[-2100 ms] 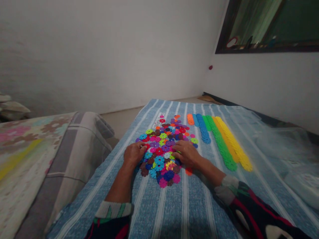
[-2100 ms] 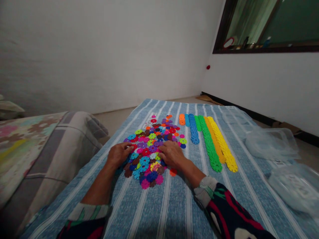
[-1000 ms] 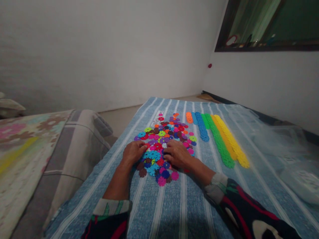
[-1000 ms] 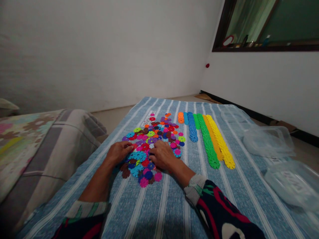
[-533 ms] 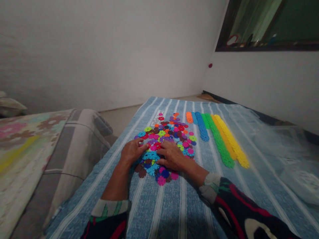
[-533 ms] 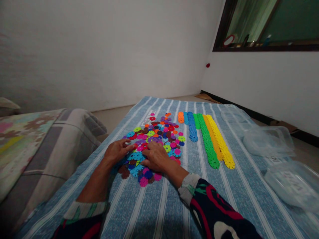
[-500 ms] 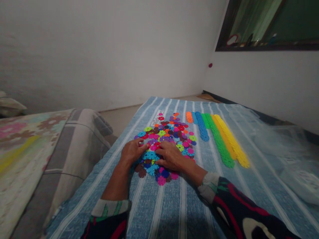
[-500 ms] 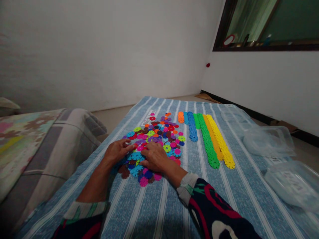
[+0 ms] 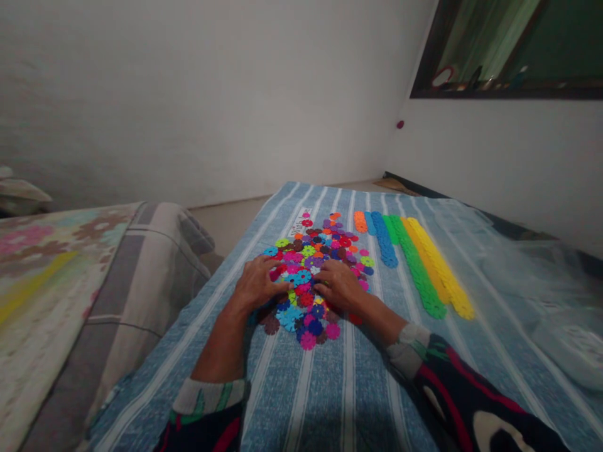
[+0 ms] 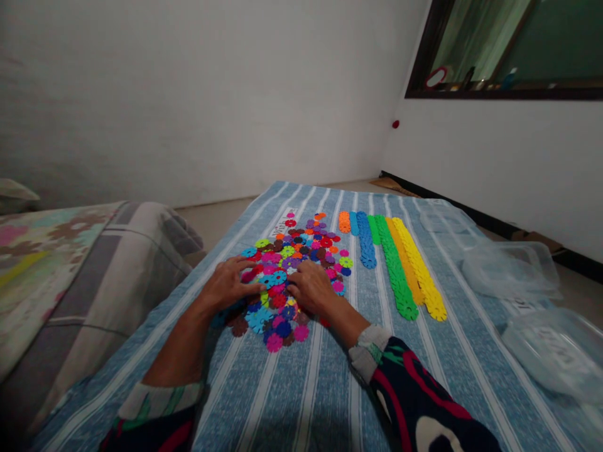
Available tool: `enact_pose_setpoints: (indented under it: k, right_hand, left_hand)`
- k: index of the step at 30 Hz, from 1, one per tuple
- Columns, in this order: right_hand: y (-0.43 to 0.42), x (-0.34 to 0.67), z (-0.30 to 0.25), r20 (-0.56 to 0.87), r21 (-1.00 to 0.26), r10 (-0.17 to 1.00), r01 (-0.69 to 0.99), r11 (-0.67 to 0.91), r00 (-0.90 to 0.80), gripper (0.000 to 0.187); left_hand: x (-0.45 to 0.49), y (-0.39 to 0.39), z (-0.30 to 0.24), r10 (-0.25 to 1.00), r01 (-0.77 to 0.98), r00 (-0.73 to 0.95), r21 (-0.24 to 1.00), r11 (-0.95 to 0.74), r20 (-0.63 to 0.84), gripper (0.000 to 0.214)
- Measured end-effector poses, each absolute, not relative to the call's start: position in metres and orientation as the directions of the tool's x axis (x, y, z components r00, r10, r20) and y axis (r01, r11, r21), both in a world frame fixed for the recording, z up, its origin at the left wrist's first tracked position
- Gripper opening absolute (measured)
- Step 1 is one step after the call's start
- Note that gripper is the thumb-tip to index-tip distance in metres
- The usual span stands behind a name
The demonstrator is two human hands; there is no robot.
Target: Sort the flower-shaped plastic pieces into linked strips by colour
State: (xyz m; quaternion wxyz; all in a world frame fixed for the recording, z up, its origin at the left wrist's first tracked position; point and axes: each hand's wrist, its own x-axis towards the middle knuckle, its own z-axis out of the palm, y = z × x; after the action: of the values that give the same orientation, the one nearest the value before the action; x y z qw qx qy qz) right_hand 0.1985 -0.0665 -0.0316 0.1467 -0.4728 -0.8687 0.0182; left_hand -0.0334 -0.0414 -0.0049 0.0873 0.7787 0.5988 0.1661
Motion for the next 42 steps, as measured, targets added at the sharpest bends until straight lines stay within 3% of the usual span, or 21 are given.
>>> enact_pose_setpoints:
  k: [8,18,25,29,34,38,42]
  right_hand:
    - [-0.092,0.222,-0.038,0.311,-0.230,0.710,0.675,0.701,-0.631,0.024]
    - [-0.106,0.225,-0.033,0.315,-0.253,0.753,0.714,0.653,-0.578,0.024]
    - [-0.108,0.204,-0.032,0.251,-0.199,0.796,0.776,0.599,-0.550,0.031]
    - [-0.110,0.199,-0.032,0.254,-0.206,0.797,0.775,0.598,-0.548,0.025]
    - [-0.106,0.198,-0.029,0.276,-0.369,0.809,0.720,0.588,-0.519,0.008]
    - [-0.104,0.194,-0.027,0.324,-0.586,0.843,0.608,0.536,-0.430,0.013]
    - [-0.100,0.190,-0.023,0.368,-0.689,0.861,0.519,0.506,-0.350,0.014]
  left_hand:
    - [-0.040,-0.038,-0.014,0.960,0.906,0.277,0.326,-0.272,0.032,0.072]
    - [-0.043,-0.038,-0.006,0.952,0.893,0.302,0.365,-0.262,-0.055,0.071]
    - [-0.049,-0.036,-0.008,0.958,0.812,0.286,0.534,-0.236,-0.012,0.062]
    - [-0.052,-0.036,-0.010,0.962,0.773,0.272,0.599,-0.210,-0.013,0.056]
    - [-0.053,-0.036,-0.010,0.957,0.752,0.291,0.619,-0.226,-0.005,0.039]
    - [-0.055,-0.031,-0.010,0.953,0.748,0.301,0.616,-0.248,0.018,0.034]
    - [-0.056,-0.025,-0.009,0.956,0.771,0.291,0.582,-0.260,0.042,0.025]
